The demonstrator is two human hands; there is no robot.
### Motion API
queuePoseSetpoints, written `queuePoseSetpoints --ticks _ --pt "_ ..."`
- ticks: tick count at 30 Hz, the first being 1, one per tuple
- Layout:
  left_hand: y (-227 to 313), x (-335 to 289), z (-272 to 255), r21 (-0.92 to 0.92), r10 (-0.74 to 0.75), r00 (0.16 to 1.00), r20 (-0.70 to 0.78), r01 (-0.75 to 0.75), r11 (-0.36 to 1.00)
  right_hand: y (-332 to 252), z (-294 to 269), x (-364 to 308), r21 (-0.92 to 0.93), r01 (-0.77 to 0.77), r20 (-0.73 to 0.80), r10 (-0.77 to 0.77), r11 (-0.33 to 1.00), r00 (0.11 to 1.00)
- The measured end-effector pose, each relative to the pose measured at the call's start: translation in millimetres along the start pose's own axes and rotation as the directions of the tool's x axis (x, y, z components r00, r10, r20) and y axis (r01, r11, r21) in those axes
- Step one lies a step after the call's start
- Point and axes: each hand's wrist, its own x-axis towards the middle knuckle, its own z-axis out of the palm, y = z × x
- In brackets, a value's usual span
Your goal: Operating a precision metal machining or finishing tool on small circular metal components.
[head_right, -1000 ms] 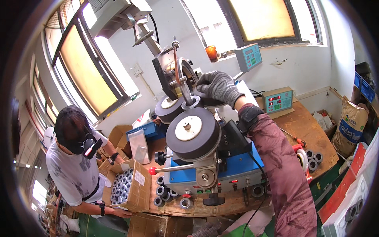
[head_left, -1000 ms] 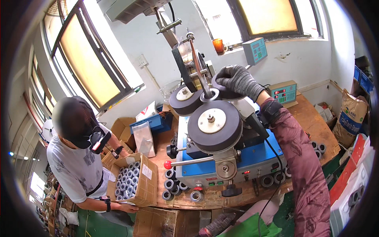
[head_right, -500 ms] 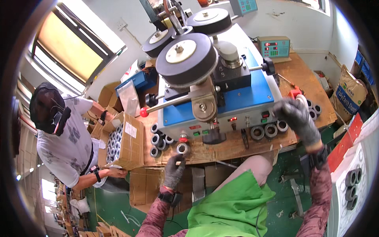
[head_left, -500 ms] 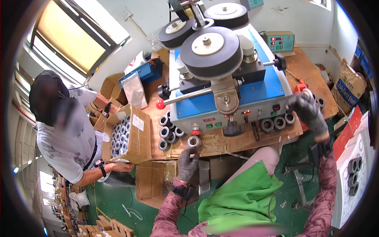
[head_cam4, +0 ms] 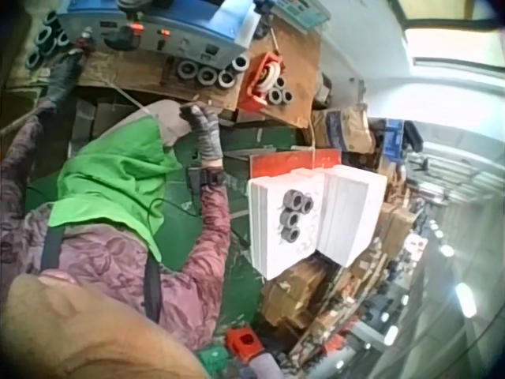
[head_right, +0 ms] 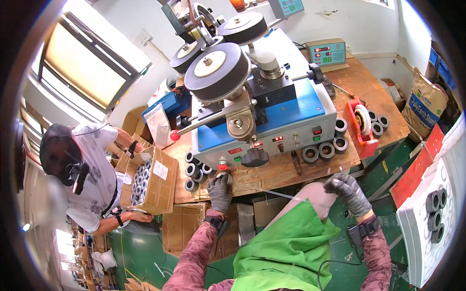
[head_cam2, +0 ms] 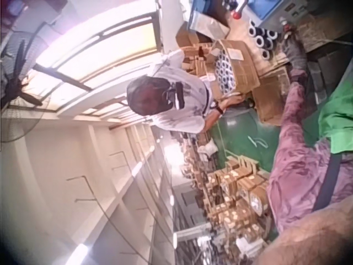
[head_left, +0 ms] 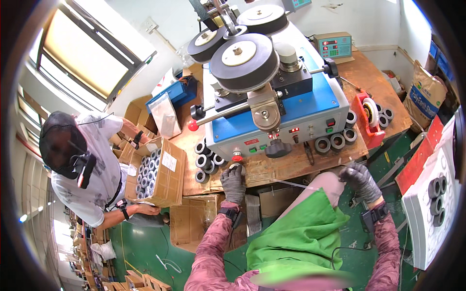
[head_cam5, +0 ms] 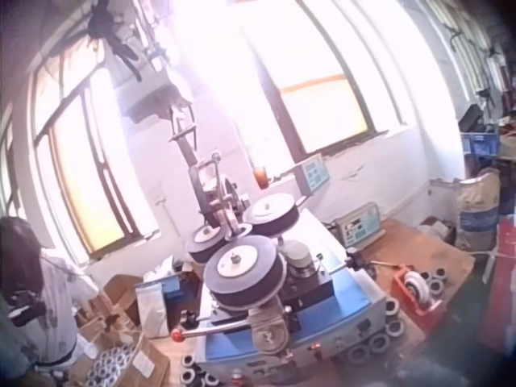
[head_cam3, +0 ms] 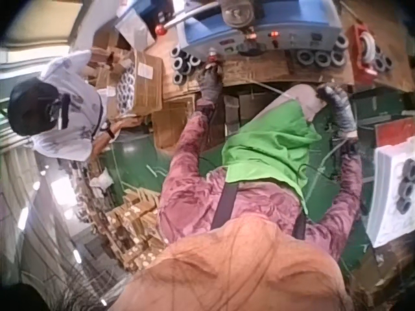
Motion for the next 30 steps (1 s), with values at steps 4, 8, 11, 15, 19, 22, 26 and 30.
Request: queuePoseSetpoints --ticks 4,8,11,15,19,22,26,30 --pt "-7.0 7.3 2.8 -0.165 0.007 0.998 0.065 0.004 0.986 21.4 20.6 19.2 -0.167 0.096 0.119 -0.076 0.981 0.990" --pt "27.1 14.7 -57.8 -0.750 -0.024 0.903 0.430 0.372 0.548 11.2 68.6 41.8 -0.218 0.089 0.184 -0.049 0.972 0.982" --pt "65.6 20.5 -129.0 -0.876 0.207 0.853 0.479 0.448 0.181 17.8 109.9 52.4 -0.150 0.261 0.298 -0.208 0.953 0.932" --pt "81.8 27.8 -162.4 -0.861 0.316 0.820 0.477 0.508 -0.019 11.3 139.6 42.8 0.063 0.021 0.576 -0.053 0.998 0.816" --pt "91.5 23.8 -149.2 -0.742 0.271 0.822 0.500 0.568 -0.356 19.3 144.2 8.3 0.497 -0.414 0.670 -0.034 0.763 0.742" --pt "104.9 15.6 -125.1 -0.610 0.210 0.830 0.516 0.529 -0.590 -20.7 125.0 -13.6 0.166 -0.116 0.388 0.043 0.979 0.921" --pt "122.3 6.7 -111.4 -0.614 0.164 0.843 0.513 0.493 -0.616 -32.2 132.0 -29.0 0.298 0.124 0.201 -0.190 0.946 0.961" --pt "126.6 9.4 -118.2 -0.792 0.088 0.895 0.436 0.429 -0.435 -32.4 120.0 -22.4 0.270 -0.216 0.310 0.128 0.938 0.942"
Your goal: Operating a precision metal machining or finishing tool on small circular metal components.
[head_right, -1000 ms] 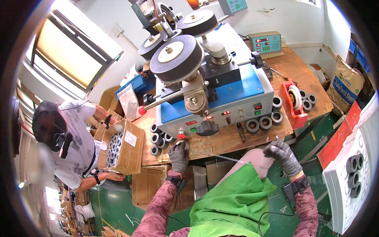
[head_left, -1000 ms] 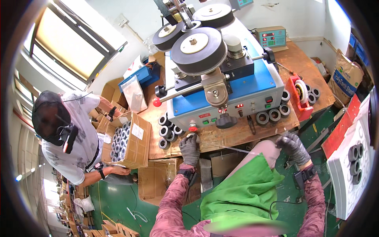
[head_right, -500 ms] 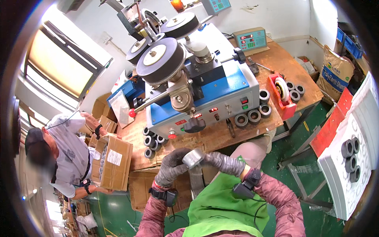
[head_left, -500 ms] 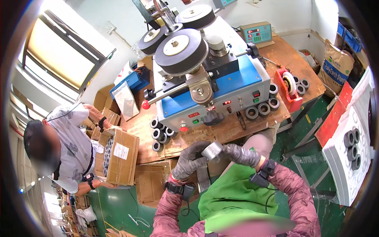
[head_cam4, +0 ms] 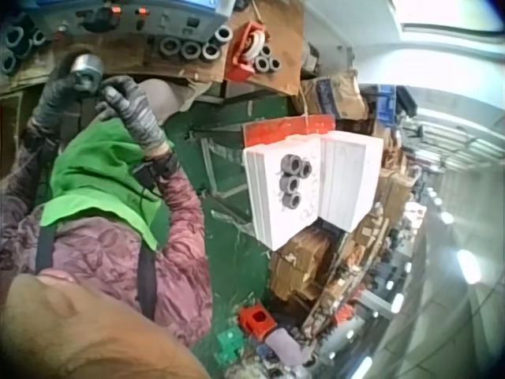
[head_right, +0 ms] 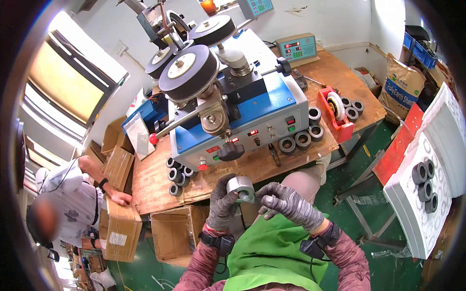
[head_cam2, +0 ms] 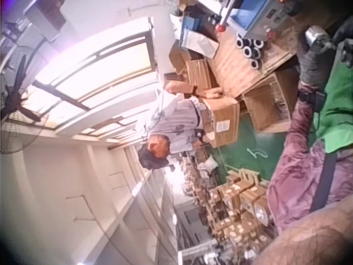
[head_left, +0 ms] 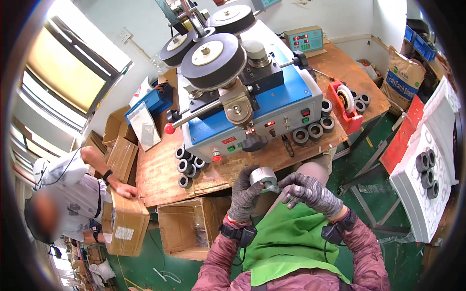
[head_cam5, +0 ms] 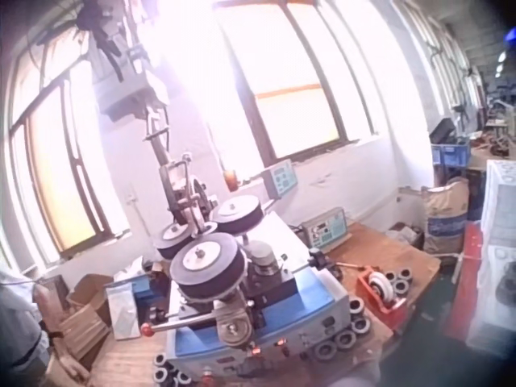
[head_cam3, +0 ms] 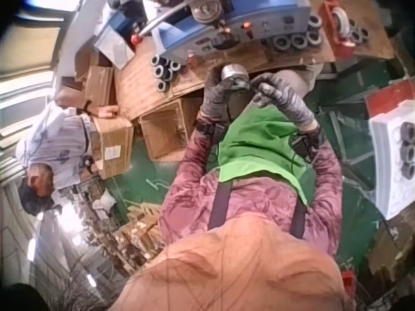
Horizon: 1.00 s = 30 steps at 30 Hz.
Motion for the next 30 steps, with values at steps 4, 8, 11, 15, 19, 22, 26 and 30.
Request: queuePoseSetpoints --ticks 4,8,11,15,19,22,26,30 --pt "29.1 -0.9 5.7 0.300 0.033 0.998 0.059 -0.050 0.953 7.4 -20.4 19.7 -0.752 0.109 -0.171 -0.352 0.650 0.920" --pt "42.1 1.2 -0.3 0.394 0.057 0.988 0.141 -0.109 0.913 10.6 -13.4 47.2 -0.900 0.308 -0.068 -0.799 0.307 0.598" --pt "45.3 3.5 0.2 0.410 0.075 0.978 0.194 -0.150 0.900 16.0 13.7 58.3 -0.431 0.421 0.071 -0.435 0.798 0.897" --pt "40.1 1.0 -6.3 0.341 0.124 0.990 0.063 -0.138 0.930 13.8 27.9 48.9 -0.335 0.289 0.195 -0.234 0.897 0.953" --pt "41.5 2.0 -14.5 0.326 0.110 0.994 0.008 -0.106 0.939 4.2 24.0 22.9 -0.449 -0.084 0.214 0.198 0.890 0.956" --pt "31.2 5.9 -18.3 0.185 0.079 0.997 -0.018 -0.074 0.980 1.2 30.7 20.1 -0.655 0.524 0.219 -0.526 0.545 0.822" --pt "23.0 8.0 -14.1 0.056 0.036 0.999 -0.027 -0.035 0.998 -2.7 41.9 22.3 -0.713 0.701 0.480 -0.713 0.022 0.511" --pt "16.4 3.9 2.5 0.155 0.126 0.988 -0.091 -0.111 0.982 18.9 59.1 15.9 -0.582 0.652 0.240 -0.664 0.485 0.708"
